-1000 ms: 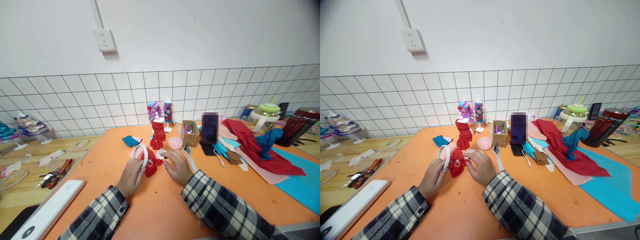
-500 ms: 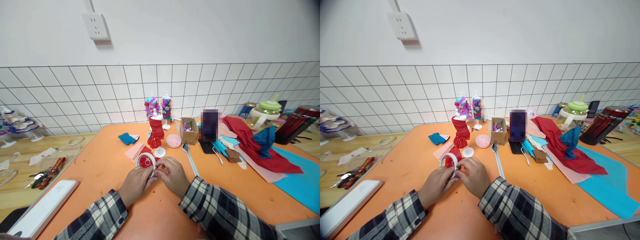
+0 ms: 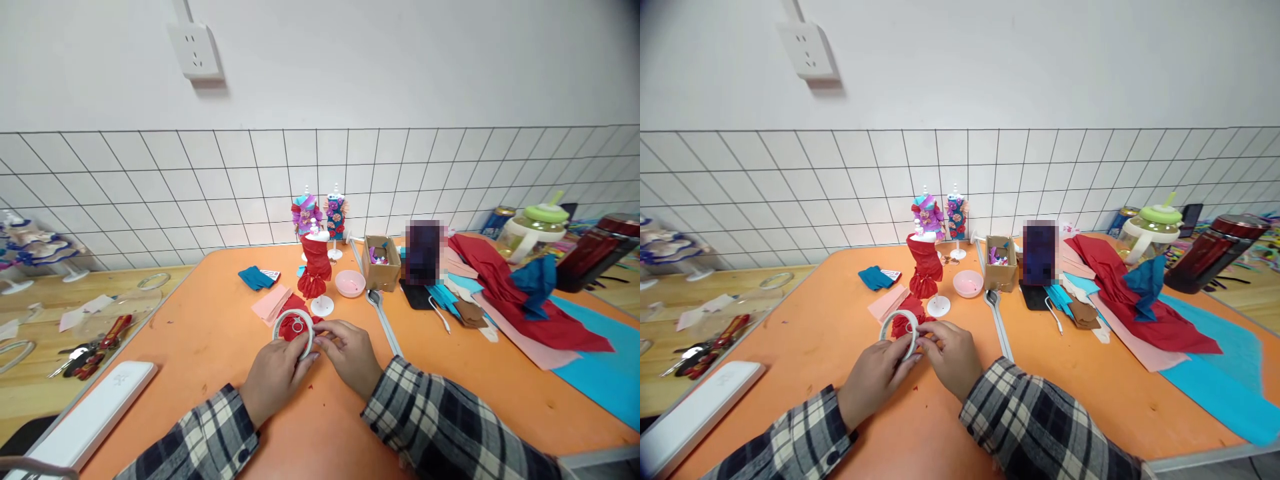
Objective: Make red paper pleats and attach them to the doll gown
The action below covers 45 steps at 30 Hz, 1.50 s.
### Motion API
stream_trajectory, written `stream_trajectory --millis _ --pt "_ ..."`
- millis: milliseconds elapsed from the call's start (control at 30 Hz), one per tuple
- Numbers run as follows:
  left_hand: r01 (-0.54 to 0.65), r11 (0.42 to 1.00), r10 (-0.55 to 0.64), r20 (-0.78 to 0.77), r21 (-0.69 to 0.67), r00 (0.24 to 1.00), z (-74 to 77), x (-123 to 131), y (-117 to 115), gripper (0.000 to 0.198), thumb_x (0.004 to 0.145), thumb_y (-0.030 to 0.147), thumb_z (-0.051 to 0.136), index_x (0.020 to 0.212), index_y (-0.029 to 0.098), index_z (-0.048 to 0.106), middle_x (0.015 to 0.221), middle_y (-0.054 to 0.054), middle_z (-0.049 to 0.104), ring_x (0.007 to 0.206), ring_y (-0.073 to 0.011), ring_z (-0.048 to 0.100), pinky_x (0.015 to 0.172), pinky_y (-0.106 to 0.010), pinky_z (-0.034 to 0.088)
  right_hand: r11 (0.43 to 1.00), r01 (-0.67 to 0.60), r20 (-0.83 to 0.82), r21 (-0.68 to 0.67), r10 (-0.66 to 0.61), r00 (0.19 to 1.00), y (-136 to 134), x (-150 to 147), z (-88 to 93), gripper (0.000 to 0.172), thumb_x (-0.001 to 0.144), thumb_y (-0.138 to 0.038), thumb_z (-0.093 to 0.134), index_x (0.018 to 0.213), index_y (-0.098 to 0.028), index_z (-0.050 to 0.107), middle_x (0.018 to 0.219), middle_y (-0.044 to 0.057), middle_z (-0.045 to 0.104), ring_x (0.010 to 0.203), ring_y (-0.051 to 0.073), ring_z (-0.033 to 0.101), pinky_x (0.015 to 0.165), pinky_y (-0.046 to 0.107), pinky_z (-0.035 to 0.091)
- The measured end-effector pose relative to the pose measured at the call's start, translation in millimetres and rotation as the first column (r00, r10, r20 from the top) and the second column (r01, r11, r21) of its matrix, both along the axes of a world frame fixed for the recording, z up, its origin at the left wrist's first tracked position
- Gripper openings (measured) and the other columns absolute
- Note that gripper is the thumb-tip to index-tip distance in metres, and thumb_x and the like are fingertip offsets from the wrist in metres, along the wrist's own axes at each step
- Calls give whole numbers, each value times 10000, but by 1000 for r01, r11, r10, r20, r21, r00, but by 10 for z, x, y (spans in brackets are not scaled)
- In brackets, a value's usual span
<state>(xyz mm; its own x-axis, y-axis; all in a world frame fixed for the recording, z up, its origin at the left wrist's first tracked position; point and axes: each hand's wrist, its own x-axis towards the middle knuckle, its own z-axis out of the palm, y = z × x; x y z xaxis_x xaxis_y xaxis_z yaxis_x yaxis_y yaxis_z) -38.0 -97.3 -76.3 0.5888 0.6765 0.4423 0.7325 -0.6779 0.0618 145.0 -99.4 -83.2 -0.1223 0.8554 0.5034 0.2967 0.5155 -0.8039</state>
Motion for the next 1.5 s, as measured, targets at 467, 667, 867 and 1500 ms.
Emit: stream_trajectory --millis 467,667,867,1500 --pt "55 998 -58 -110 -35 992 -29 1 9 152 952 314 459 1014 206 546 720 -24 703 629 -202 659 594 -293 446 999 4 194 -32 3 981 82 40 -2 84 878 -152 489 842 -193 554 804 11 607 720 149 552 647 263 423" --pt "-15 998 10 -72 -68 997 -6 -7 10 233 969 383 414 958 203 562 689 -26 687 598 -189 647 565 -274 431 997 -8 293 75 -14 956 77 73 -14 114 929 -189 398 866 -209 491 830 24 576 725 165 537 637 275 395" --pt "7 998 -6 13 -58 1000 145 -48 43 232 947 365 443 891 210 606 751 -39 684 730 -210 633 743 -352 457 988 41 206 151 -72 976 67 108 3 110 932 -190 377 864 -217 459 808 22 536 709 163 518 632 273 397" --pt "-6 996 25 212 -92 977 299 -183 63 287 943 258 363 713 193 523 623 -12 535 618 -172 505 671 -319 394 917 356 -23 181 -358 934 188 613 142 113 955 -268 389 889 -219 465 864 53 589 687 167 572 603 300 461"
